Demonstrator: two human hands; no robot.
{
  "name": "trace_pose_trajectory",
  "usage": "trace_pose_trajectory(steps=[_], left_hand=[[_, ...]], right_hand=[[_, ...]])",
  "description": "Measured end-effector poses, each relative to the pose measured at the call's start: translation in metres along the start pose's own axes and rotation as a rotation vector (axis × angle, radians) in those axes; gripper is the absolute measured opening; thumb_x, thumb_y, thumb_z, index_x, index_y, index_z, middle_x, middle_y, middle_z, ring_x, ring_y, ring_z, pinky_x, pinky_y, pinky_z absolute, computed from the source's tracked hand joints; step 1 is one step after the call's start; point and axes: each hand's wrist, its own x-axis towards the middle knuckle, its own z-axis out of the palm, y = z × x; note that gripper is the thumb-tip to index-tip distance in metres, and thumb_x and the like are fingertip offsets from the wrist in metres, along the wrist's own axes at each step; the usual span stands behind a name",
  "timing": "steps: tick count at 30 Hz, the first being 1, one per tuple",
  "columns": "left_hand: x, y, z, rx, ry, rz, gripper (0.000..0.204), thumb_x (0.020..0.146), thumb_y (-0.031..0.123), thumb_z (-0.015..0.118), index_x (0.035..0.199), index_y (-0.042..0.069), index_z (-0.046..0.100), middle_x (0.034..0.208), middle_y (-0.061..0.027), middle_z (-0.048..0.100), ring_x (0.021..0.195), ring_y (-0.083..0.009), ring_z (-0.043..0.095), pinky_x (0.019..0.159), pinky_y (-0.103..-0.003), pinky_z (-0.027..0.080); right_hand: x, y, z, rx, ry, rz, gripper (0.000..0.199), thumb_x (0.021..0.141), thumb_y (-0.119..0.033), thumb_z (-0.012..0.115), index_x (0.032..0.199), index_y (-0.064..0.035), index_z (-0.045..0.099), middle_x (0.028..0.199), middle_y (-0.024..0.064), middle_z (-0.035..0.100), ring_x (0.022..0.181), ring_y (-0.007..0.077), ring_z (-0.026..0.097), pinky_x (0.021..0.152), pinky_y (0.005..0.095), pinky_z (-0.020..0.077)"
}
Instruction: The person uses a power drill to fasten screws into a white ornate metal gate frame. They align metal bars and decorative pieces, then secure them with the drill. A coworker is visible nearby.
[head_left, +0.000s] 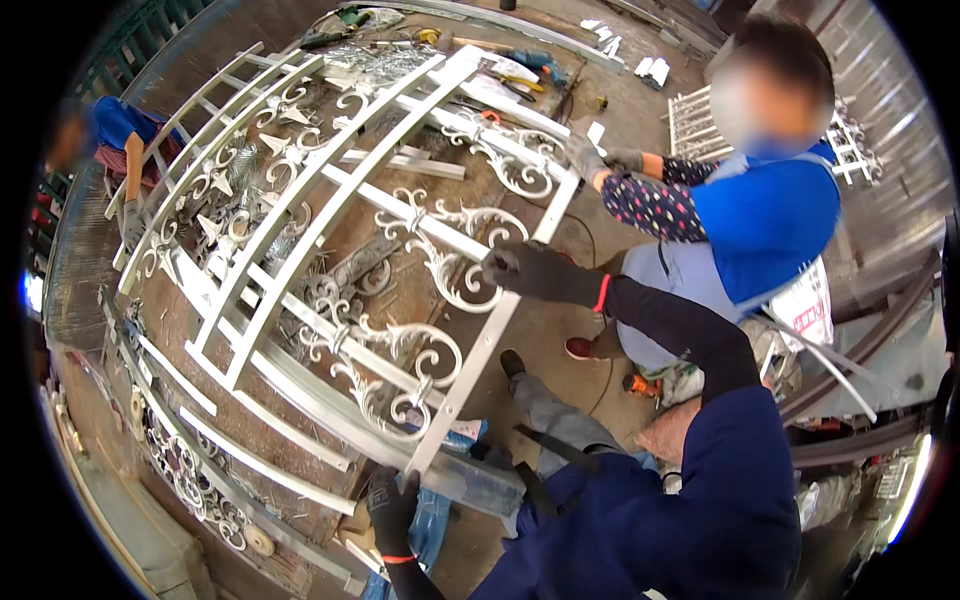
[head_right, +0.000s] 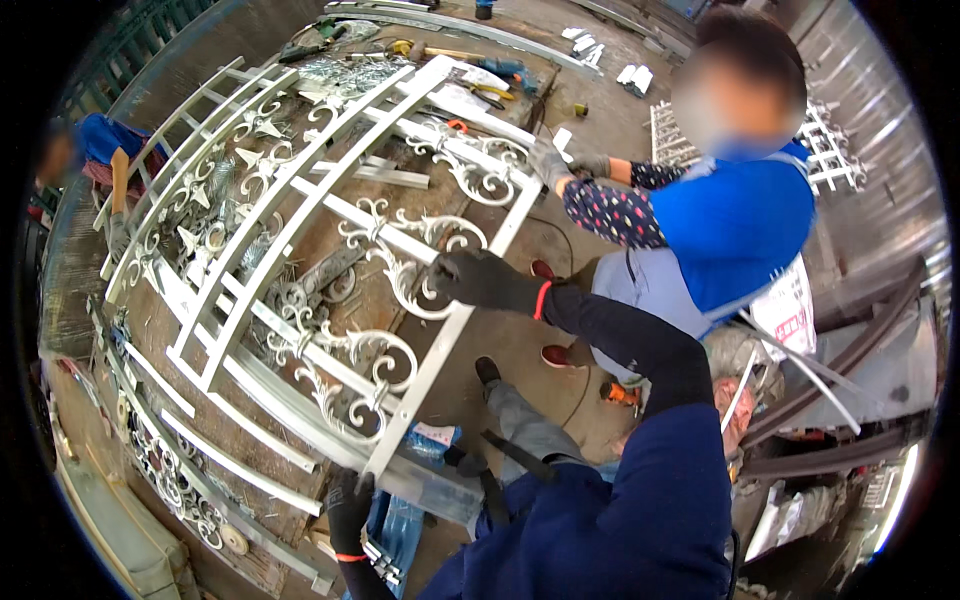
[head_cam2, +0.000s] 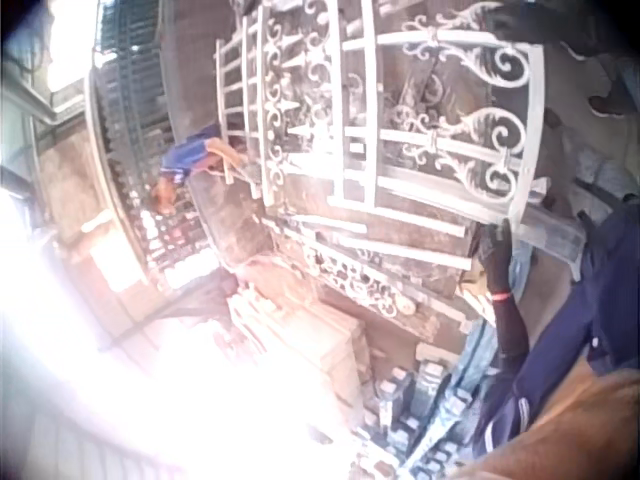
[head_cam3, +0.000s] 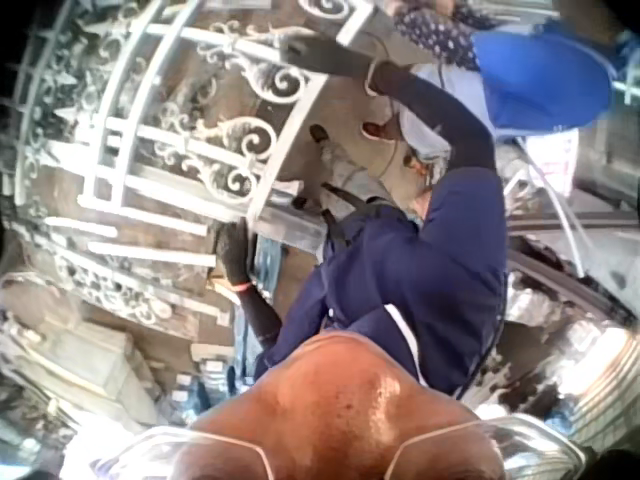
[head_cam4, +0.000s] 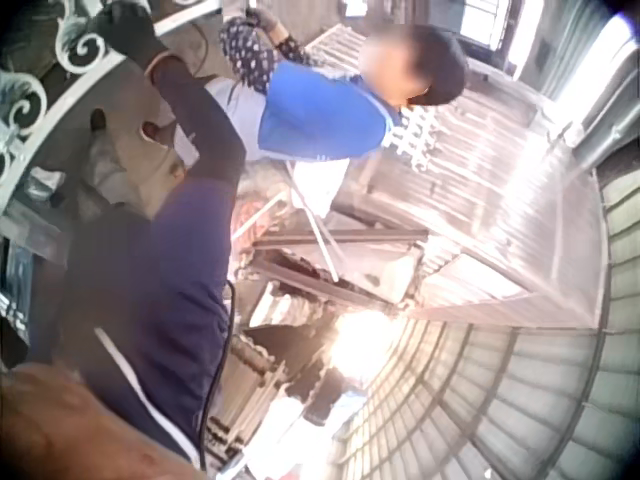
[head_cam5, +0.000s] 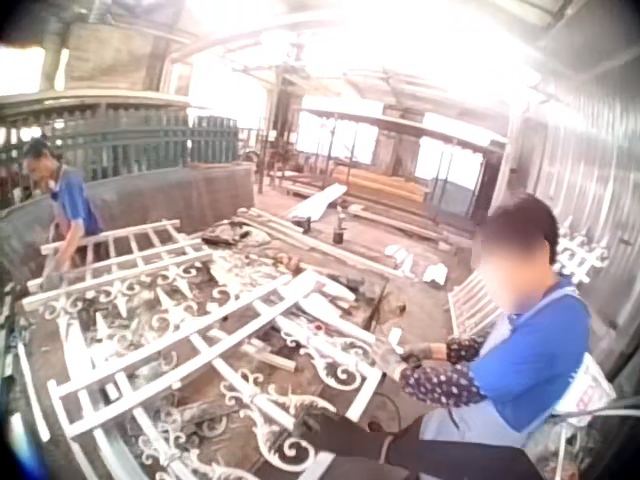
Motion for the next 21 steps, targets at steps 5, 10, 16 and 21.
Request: trace_pose_trajectory(steps=[5, 10, 16, 21], left_hand=[[0.042, 0.018, 0.003, 0.28, 0.012, -0.535, 0.046, 0.088, 0.045, 0.058, 0.065, 0.006, 0.057, 0.056, -0.0131, 0.055, 0.054, -0.0337, 0.056, 0.055, -0.046, 0.044], [0.057, 0.037, -0.018, -0.033, -0.214, -0.841, 0.042, 0.092, 0.038, 0.054, 0.101, -0.003, 0.055, 0.092, -0.0255, 0.058, 0.083, -0.0413, 0.056, 0.072, -0.047, 0.045], [0.013, -0.018, 0.066, 0.432, -0.349, -0.789, 0.036, 0.094, 0.029, 0.046, 0.124, 0.008, 0.043, 0.117, -0.0249, 0.05, 0.107, -0.0378, 0.051, 0.086, -0.046, 0.043], [-0.025, 0.066, 0.001, 0.461, -0.202, -1.063, 0.021, 0.09, 0.024, 0.053, 0.096, 0.005, 0.059, 0.08, -0.0208, 0.058, 0.075, -0.0374, 0.058, 0.063, -0.049, 0.045]], right_hand=[[0.198, 0.124, -0.069, -0.076, 0.45, -0.129, 0.028, 0.09, -0.031, 0.053, 0.084, -0.0051, 0.063, 0.074, 0.0138, 0.064, 0.066, 0.0269, 0.061, 0.063, 0.0383, 0.0482], [0.373, 0.377, -0.206, -0.5, 0.797, 0.176, 0.031, 0.086, -0.034, 0.054, 0.093, -0.0057, 0.064, 0.092, 0.0192, 0.064, 0.086, 0.036, 0.062, 0.072, 0.0453, 0.0496], [0.43, 0.617, -0.354, -0.978, 0.603, 0.5, 0.04, 0.088, -0.04, 0.05, 0.111, -0.0096, 0.058, 0.105, 0.0173, 0.063, 0.09, 0.0371, 0.061, 0.084, 0.0447, 0.0475], [0.473, 0.704, -0.316, -1.076, -0.15, -0.145, 0.033, 0.092, -0.027, 0.049, 0.114, -0.0056, 0.061, 0.116, 0.0187, 0.061, 0.111, 0.0322, 0.056, 0.096, 0.0394, 0.0413]])
